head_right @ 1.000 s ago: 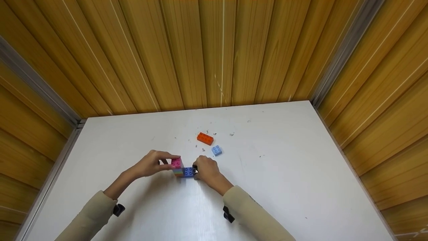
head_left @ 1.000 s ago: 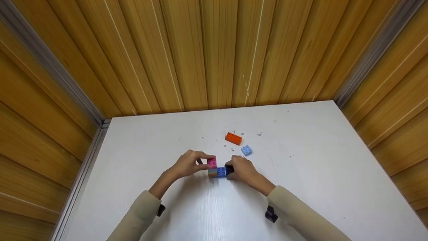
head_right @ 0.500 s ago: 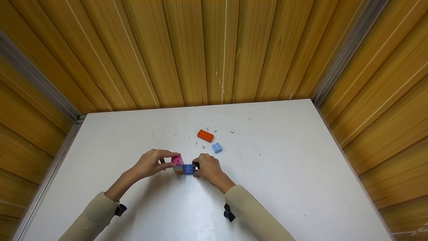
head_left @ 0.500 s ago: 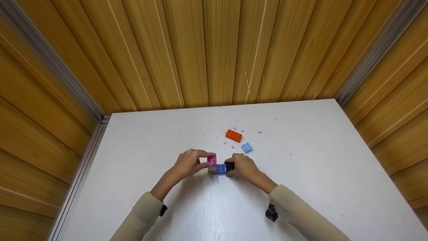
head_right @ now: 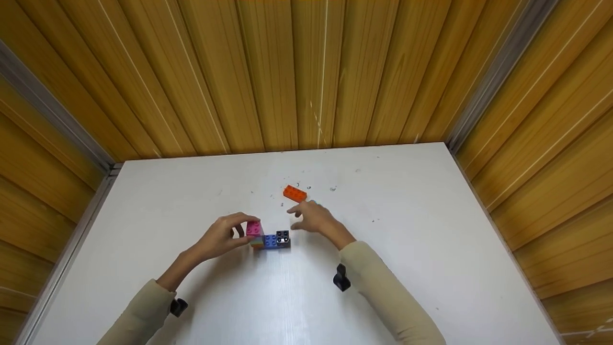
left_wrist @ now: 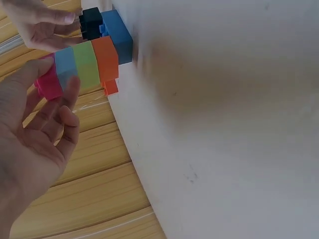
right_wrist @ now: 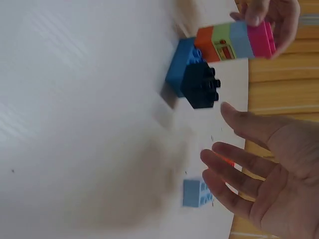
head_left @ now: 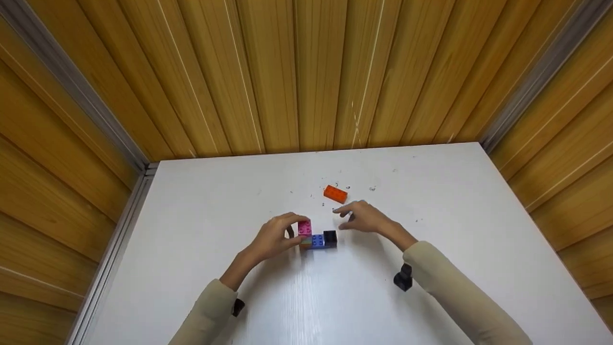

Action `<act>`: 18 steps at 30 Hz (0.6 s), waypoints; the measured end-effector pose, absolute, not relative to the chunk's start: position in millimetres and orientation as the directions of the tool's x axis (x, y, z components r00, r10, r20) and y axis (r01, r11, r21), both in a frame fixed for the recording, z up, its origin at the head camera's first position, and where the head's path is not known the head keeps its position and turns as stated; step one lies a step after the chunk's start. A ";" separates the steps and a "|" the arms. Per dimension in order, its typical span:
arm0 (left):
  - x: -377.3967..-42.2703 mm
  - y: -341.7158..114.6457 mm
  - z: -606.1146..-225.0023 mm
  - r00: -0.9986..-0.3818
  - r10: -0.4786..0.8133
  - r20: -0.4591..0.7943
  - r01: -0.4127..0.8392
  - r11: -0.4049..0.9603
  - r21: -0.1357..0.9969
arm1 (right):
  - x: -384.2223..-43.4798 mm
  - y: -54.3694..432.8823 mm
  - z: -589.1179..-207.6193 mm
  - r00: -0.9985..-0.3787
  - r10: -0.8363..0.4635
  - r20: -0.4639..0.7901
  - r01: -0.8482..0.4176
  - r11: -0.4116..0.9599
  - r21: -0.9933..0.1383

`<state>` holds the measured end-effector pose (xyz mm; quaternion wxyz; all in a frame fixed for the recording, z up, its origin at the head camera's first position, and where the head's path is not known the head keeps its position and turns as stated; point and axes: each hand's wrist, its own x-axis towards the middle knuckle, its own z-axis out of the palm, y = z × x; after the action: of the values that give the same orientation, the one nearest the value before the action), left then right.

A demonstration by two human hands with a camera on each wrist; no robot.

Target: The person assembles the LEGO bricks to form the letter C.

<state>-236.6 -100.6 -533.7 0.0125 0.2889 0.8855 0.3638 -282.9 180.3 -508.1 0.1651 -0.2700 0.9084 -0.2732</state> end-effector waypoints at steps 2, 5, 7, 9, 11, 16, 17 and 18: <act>-236.9 -101.1 -539.9 -0.840 0.506 0.197 0.481 0.526 0.701 | -295.7 186.5 -507.3 -0.839 -0.533 -0.109 -0.380 0.718 -0.583; -237.2 -101.1 -548.5 -0.842 0.487 0.232 0.469 0.448 0.761 | -311.7 191.5 -512.7 -0.906 -0.422 -0.035 -0.324 0.744 -0.584; -237.1 -101.5 -552.9 -0.836 0.478 0.268 0.478 0.397 0.784 | -319.4 191.4 -519.7 -0.934 -0.356 0.026 -0.301 0.747 -0.592; -236.5 -102.9 -555.4 -0.834 0.467 0.292 0.482 0.360 0.799 | -325.0 189.0 -528.6 -0.946 -0.318 0.064 -0.291 0.745 -0.601; -235.5 -104.6 -555.9 -0.840 0.453 0.299 0.473 0.342 0.812 | -327.9 185.5 -537.4 -0.948 -0.306 0.090 -0.297 0.747 -0.595; -233.2 -107.1 -552.0 -0.860 0.440 0.259 0.421 0.326 0.846 | -331.7 180.3 -556.9 -0.951 -0.291 0.100 -0.297 0.781 -0.549; -232.5 -107.7 -551.5 -0.862 0.442 0.247 0.411 0.326 0.851 | -331.9 179.3 -560.8 -0.955 -0.281 0.098 -0.288 0.783 -0.551; -231.9 -107.9 -551.0 -0.863 0.445 0.239 0.405 0.327 0.854 | -331.9 178.3 -563.8 -0.959 -0.267 0.096 -0.275 0.790 -0.547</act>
<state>-231.9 -107.9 -551.0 0.0191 0.2608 0.8144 0.5180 -331.9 178.3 -563.8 -0.0068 -0.1434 0.9461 -0.2902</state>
